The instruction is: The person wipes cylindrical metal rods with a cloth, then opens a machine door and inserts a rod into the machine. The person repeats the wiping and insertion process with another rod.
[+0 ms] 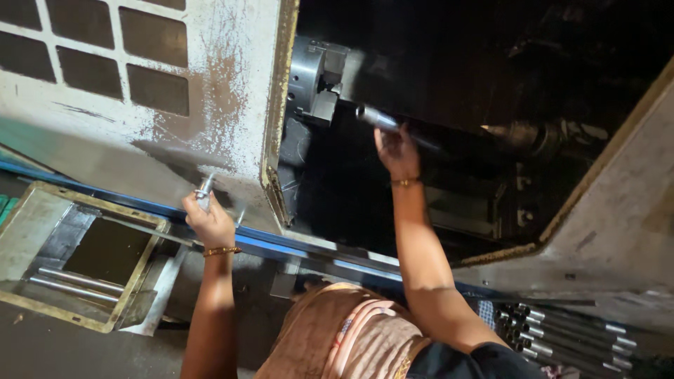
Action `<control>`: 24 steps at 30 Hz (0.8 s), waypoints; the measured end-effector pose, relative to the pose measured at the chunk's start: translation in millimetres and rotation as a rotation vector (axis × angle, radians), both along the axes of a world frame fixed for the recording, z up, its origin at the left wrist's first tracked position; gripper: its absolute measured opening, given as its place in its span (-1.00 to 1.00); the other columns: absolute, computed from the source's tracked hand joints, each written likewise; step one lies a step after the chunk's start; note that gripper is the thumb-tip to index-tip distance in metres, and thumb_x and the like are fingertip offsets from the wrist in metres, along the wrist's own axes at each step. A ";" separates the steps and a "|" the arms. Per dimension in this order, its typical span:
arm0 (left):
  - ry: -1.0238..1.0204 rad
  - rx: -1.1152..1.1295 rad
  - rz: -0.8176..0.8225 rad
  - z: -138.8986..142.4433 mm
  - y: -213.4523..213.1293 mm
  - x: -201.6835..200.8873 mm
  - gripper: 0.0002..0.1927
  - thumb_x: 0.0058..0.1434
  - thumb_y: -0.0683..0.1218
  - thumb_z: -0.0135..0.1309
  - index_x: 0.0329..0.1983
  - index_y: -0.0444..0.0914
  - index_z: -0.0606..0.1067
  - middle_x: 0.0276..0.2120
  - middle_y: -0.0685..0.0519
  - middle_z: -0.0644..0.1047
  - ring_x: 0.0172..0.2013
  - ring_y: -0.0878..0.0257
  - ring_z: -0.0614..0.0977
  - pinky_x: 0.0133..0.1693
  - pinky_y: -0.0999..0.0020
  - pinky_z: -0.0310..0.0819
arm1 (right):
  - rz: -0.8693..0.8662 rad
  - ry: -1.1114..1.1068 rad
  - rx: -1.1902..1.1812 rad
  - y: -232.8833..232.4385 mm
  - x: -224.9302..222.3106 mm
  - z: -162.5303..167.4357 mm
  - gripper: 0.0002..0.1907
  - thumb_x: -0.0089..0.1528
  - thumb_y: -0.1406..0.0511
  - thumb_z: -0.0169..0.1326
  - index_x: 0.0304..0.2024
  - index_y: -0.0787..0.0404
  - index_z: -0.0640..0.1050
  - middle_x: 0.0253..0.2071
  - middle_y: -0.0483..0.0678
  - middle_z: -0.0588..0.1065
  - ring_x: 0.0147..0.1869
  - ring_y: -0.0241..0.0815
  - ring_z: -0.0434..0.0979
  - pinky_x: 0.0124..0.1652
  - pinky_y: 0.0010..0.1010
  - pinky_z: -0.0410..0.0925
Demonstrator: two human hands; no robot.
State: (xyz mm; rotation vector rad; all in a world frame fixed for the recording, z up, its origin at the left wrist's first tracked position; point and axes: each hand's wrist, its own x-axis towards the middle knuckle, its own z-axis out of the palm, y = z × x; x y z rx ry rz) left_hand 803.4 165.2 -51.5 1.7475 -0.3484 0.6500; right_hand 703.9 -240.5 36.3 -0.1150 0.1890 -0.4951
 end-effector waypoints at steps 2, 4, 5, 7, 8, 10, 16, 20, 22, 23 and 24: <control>0.010 0.014 0.020 0.9 2.0 -2.5 -0.84 0.44 -0.26 0.10 -0.05 -0.41 0.36 -0.31 -0.21 0.56 -0.33 -0.02 0.66 -0.26 0.15 0.50 | 0.061 0.092 0.111 12.4 -20.6 -13.1 -0.76 0.38 0.17 0.04 -0.21 0.19 0.60 -0.20 -0.06 0.64 -0.05 -0.08 0.64 0.12 -0.09 0.42; -0.026 0.148 0.113 2.2 4.6 -5.2 -0.82 0.42 -0.25 0.12 -0.04 -0.40 0.38 -0.29 -0.26 0.55 -0.29 -0.17 0.59 -0.22 0.01 0.43 | 0.123 0.132 -0.015 33.7 -42.6 -26.4 -0.77 0.41 0.18 0.02 -0.20 0.18 0.58 -0.26 -0.07 0.61 -0.12 -0.08 0.64 0.01 -0.11 0.48; -0.044 0.215 0.156 2.6 5.4 -7.2 -0.82 0.41 -0.24 0.14 -0.04 -0.39 0.39 -0.28 -0.28 0.55 -0.27 -0.25 0.55 -0.19 -0.05 0.39 | 0.153 0.155 -0.077 44.4 -53.3 -31.7 -0.77 0.42 0.18 0.01 -0.19 0.17 0.57 -0.29 -0.07 0.60 -0.15 -0.08 0.64 -0.04 -0.12 0.51; -0.044 0.169 0.120 4.3 8.1 -9.0 -0.82 0.45 -0.22 0.11 -0.01 -0.39 0.38 -0.25 -0.29 0.54 -0.23 -0.27 0.55 -0.16 -0.08 0.39 | 0.252 0.305 -0.139 63.0 -78.1 -39.9 -0.68 0.38 0.11 -0.01 -0.18 0.22 0.57 -0.34 -0.03 0.60 -0.29 -0.10 0.62 -0.24 -0.20 0.49; -0.040 0.147 0.102 4.7 10.0 -10.8 -0.83 0.48 -0.21 0.10 0.00 -0.38 0.38 -0.24 -0.29 0.54 -0.22 -0.28 0.54 -0.14 -0.09 0.38 | 0.304 0.383 -0.167 73.3 -91.2 -44.7 -0.63 0.36 0.07 -0.02 -0.17 0.25 0.56 -0.36 -0.01 0.59 -0.35 -0.11 0.61 -0.33 -0.23 0.48; -0.006 0.115 0.080 7.0 13.3 -12.9 -0.82 0.49 -0.21 0.10 0.00 -0.40 0.37 -0.26 -0.28 0.52 -0.25 -0.23 0.55 -0.17 -0.07 0.40 | 0.413 0.374 -0.013 92.5 -111.0 -52.0 -0.62 0.40 0.08 -0.02 -0.14 0.28 0.53 -0.37 0.00 0.57 -0.38 -0.13 0.58 -0.37 -0.29 0.46; -0.043 0.051 -0.016 23.3 27.7 -22.6 -0.84 0.52 -0.20 0.06 0.02 -0.39 0.37 -0.26 -0.27 0.50 -0.25 -0.19 0.56 -0.15 -0.03 0.42 | 0.570 0.454 0.058 148.7 -181.1 -69.8 -0.53 0.39 0.00 -0.01 -0.21 0.33 0.50 -0.44 0.01 0.52 -0.47 -0.15 0.50 -0.45 -0.38 0.39; 0.020 0.052 -0.050 39.1 41.8 -34.9 -0.77 0.54 -0.16 0.03 0.12 -0.41 0.35 -0.16 -0.29 0.51 -0.18 -0.16 0.56 -0.09 0.00 0.42 | 0.528 0.449 -0.055 193.2 -228.8 -68.9 -0.53 0.36 -0.01 0.01 -0.26 0.29 0.51 -0.47 -0.01 0.52 -0.52 -0.21 0.46 -0.53 -0.37 0.35; 0.032 0.027 -0.107 44.8 49.2 -41.6 -0.69 0.58 -0.15 0.00 0.24 -0.41 0.30 -0.02 -0.29 0.50 -0.04 -0.12 0.58 0.06 0.05 0.43 | 0.509 0.490 -0.004 213.6 -254.0 -65.6 -0.52 0.37 -0.01 -0.01 -0.23 0.30 0.50 -0.45 -0.03 0.51 -0.48 -0.20 0.47 -0.48 -0.38 0.38; 0.036 0.012 -0.136 47.5 53.2 -44.2 -0.66 0.59 -0.14 -0.01 0.30 -0.42 0.27 0.05 -0.29 0.50 0.03 -0.10 0.58 0.13 0.07 0.44 | 0.498 0.507 0.020 223.4 -266.6 -64.3 -0.52 0.38 -0.02 -0.03 -0.22 0.30 0.50 -0.44 -0.04 0.50 -0.46 -0.19 0.48 -0.45 -0.38 0.40; 0.005 0.010 -0.155 50.1 56.8 -45.7 -0.63 0.63 -0.15 -0.02 0.35 -0.43 0.23 0.15 -0.30 0.46 0.14 -0.11 0.55 0.21 0.07 0.38 | 0.491 0.492 0.044 232.4 -279.2 -63.8 -0.52 0.38 -0.01 -0.02 -0.22 0.32 0.50 -0.43 -0.03 0.50 -0.45 -0.19 0.49 -0.46 -0.39 0.40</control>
